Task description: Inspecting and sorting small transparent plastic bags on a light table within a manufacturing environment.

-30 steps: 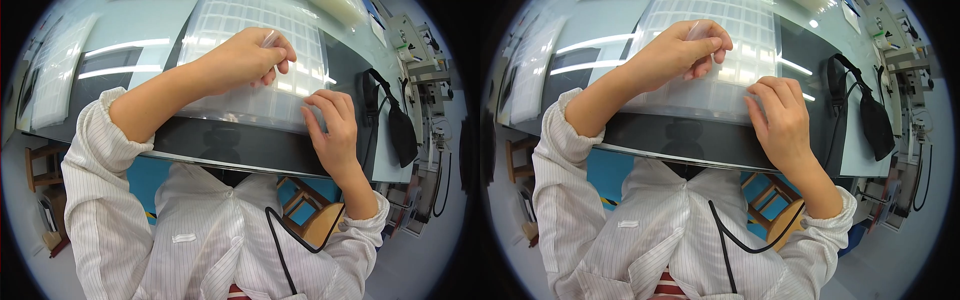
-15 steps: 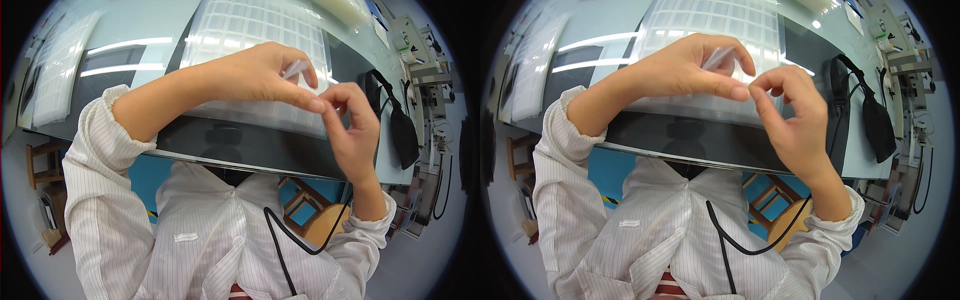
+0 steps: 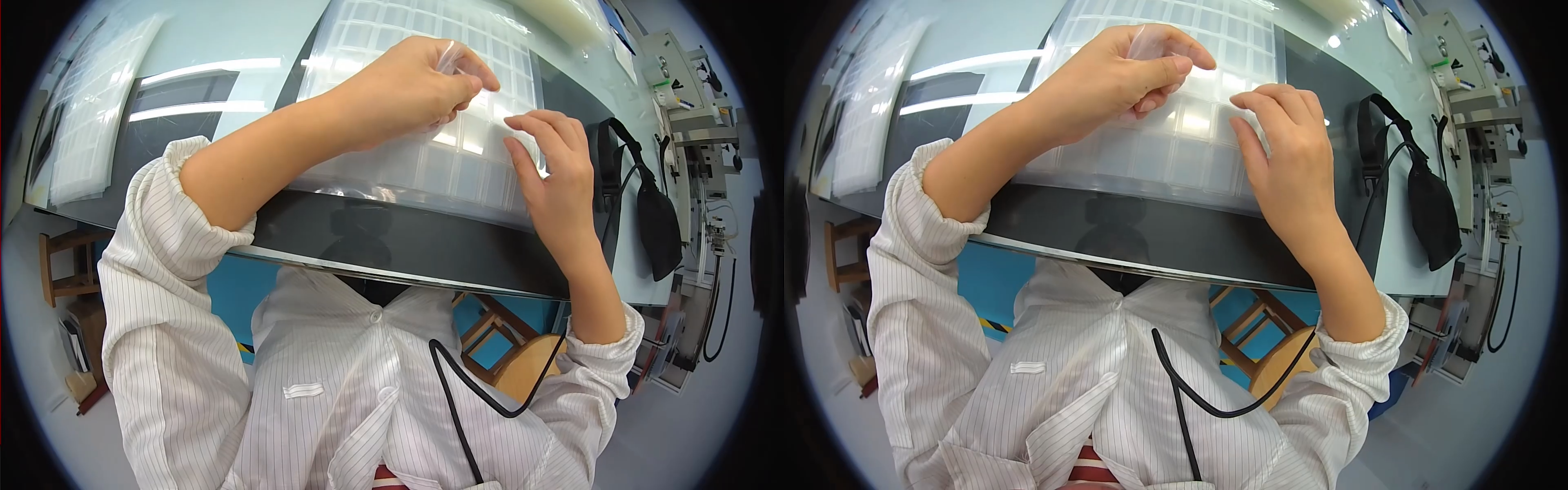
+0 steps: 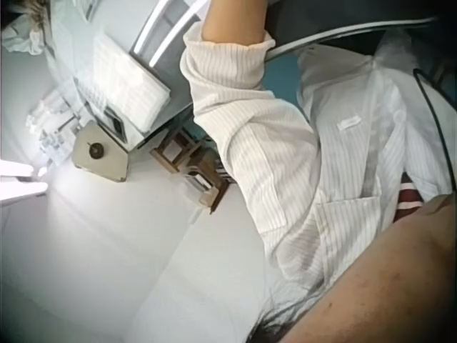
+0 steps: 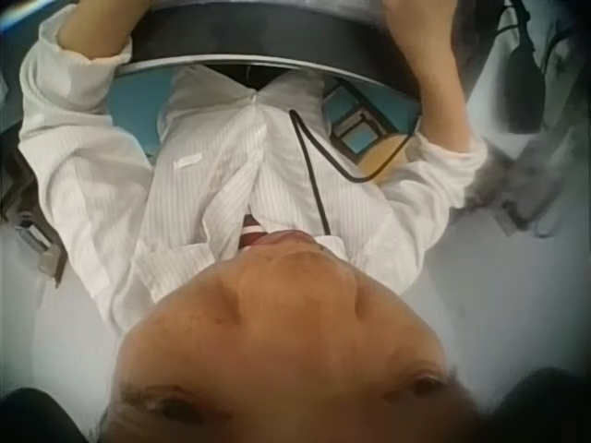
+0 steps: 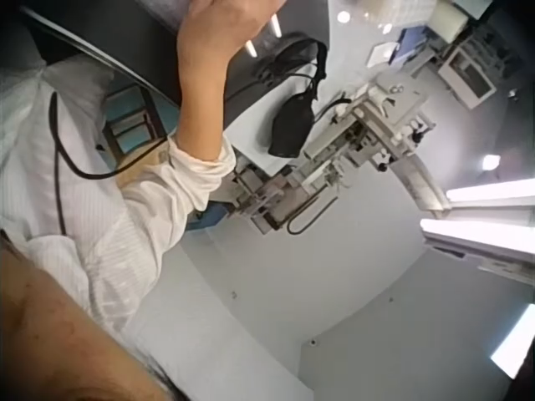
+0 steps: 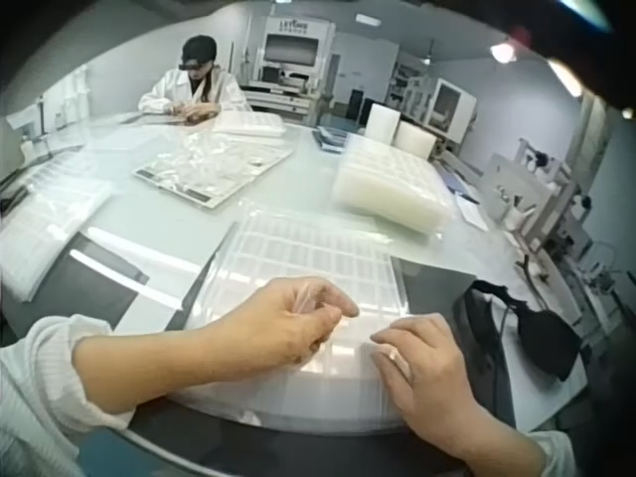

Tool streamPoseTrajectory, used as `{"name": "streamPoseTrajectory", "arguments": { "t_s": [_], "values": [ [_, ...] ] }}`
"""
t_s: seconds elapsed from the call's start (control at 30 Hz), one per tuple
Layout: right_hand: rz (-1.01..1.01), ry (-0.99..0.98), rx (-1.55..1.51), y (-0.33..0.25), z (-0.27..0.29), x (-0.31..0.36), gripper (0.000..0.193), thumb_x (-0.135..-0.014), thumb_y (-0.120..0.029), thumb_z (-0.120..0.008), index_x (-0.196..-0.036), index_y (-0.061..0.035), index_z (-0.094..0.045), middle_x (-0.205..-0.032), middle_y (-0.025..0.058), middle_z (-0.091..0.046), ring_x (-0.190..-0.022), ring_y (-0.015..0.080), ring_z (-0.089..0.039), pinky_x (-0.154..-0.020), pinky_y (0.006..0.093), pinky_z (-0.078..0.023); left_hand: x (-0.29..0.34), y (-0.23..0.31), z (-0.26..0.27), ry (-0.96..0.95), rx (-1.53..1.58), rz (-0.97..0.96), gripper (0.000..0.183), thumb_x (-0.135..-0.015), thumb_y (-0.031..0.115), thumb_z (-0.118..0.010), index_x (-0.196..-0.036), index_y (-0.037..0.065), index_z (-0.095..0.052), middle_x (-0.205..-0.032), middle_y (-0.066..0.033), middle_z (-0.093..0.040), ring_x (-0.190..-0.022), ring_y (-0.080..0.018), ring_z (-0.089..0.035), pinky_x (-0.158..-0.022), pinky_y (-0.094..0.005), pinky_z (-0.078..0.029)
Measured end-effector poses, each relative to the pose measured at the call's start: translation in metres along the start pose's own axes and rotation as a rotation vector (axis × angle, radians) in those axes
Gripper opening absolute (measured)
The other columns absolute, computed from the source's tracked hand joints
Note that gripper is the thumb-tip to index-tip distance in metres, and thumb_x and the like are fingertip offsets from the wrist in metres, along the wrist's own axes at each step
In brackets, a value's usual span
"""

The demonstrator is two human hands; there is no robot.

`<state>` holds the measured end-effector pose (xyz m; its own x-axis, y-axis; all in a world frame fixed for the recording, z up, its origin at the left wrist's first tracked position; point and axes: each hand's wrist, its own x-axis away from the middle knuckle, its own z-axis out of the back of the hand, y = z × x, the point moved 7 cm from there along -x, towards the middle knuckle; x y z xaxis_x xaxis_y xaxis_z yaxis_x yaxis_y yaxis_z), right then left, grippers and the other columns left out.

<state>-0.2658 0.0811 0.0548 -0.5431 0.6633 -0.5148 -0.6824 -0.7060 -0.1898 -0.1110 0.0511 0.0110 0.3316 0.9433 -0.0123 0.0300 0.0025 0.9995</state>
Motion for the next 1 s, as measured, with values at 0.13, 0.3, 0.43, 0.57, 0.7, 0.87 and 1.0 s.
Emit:
{"name": "streamPoseTrajectory", "arguments": {
  "t_s": [0.13,0.3,0.43,0.57,0.7,0.87,1.0],
  "values": [
    [0.008,-0.043,-0.001,0.004,-0.002,0.003,0.011,-0.081,-0.002,-0.07,-0.092,-0.0014,-0.068,-0.095,0.0087,-0.065,-0.091,0.0264,-0.059,-0.081,0.0348,-0.047,-0.002,-0.002,0.0,-0.01,0.106,0.021,0.022,-0.094,0.027,-0.061,-0.101,0.006,-0.063,-0.074,0.0024,-0.053,-0.058,-0.0045,-0.045,-0.051,-0.0213,-0.035],
    [-0.011,-0.017,-0.018,0.004,-0.003,0.0,0.01,-0.081,-0.001,-0.07,-0.092,-0.0016,-0.067,-0.095,0.0086,-0.065,-0.092,0.0261,-0.058,-0.081,0.0352,-0.047,-0.003,-0.002,0.0,0.039,0.096,0.017,0.025,-0.093,0.032,-0.063,-0.094,0.007,-0.062,-0.074,0.0024,-0.054,-0.059,-0.0044,-0.046,-0.051,-0.0213,-0.035],
    [-0.006,-0.051,-0.038,0.004,-0.003,0.0,0.01,-0.081,-0.001,-0.07,-0.091,-0.0012,-0.066,-0.094,0.0086,-0.064,-0.093,0.0259,-0.058,-0.081,0.0353,-0.047,-0.004,-0.003,0.001,0.025,0.054,0.023,0.025,-0.094,0.032,-0.063,-0.092,0.007,-0.062,-0.07,0.0032,-0.051,-0.058,-0.0046,-0.043,-0.051,-0.0213,-0.032],
    [0.008,-0.042,-0.002,0.004,-0.002,-0.002,0.011,-0.081,-0.001,-0.069,-0.092,-0.0007,-0.065,-0.094,0.009,-0.064,-0.092,0.026,-0.058,-0.081,0.0347,-0.047,-0.004,-0.005,0.002,0.016,0.06,0.042,0.026,-0.094,0.033,-0.064,-0.096,0.007,-0.064,-0.069,0.0039,-0.049,-0.059,-0.0048,-0.042,-0.052,-0.0219,-0.031],
    [-0.066,-0.099,-0.16,0.001,0.005,-0.006,0.01,-0.086,-0.001,-0.067,-0.095,0.0009,-0.064,-0.093,0.007,-0.063,-0.089,0.0191,-0.059,-0.081,0.0299,-0.046,-0.002,0.006,-0.004,-0.024,-0.107,-0.083,0.032,-0.092,0.036,-0.066,-0.103,0.006,-0.065,-0.07,0.0042,-0.049,-0.061,-0.0047,-0.042,-0.053,-0.023,-0.032],
    [-0.229,-0.11,-0.55,0.004,0.007,-0.016,0.011,-0.094,-0.002,-0.06,-0.102,0.0044,-0.064,-0.094,0.0022,-0.063,-0.084,0.008,-0.056,-0.079,0.0223,-0.045,0.003,0.013,-0.015,-0.196,-0.312,-0.201,0.033,-0.092,0.038,-0.066,-0.101,0.007,-0.065,-0.072,0.0033,-0.051,-0.063,-0.0048,-0.044,-0.055,-0.0227,-0.033],
    [-0.047,-0.072,-0.113,-0.007,-0.003,-0.018,0.012,-0.088,-0.002,-0.064,-0.099,-0.001,-0.068,-0.089,0.0085,-0.065,-0.084,0.0185,-0.06,-0.074,0.0297,-0.047,-0.003,0.007,0.002,-0.077,-0.031,-0.047,0.029,-0.093,0.034,-0.065,-0.097,0.005,-0.063,-0.074,0.0008,-0.055,-0.062,-0.0064,-0.049,-0.055,-0.0208,-0.036]
  ]
}}
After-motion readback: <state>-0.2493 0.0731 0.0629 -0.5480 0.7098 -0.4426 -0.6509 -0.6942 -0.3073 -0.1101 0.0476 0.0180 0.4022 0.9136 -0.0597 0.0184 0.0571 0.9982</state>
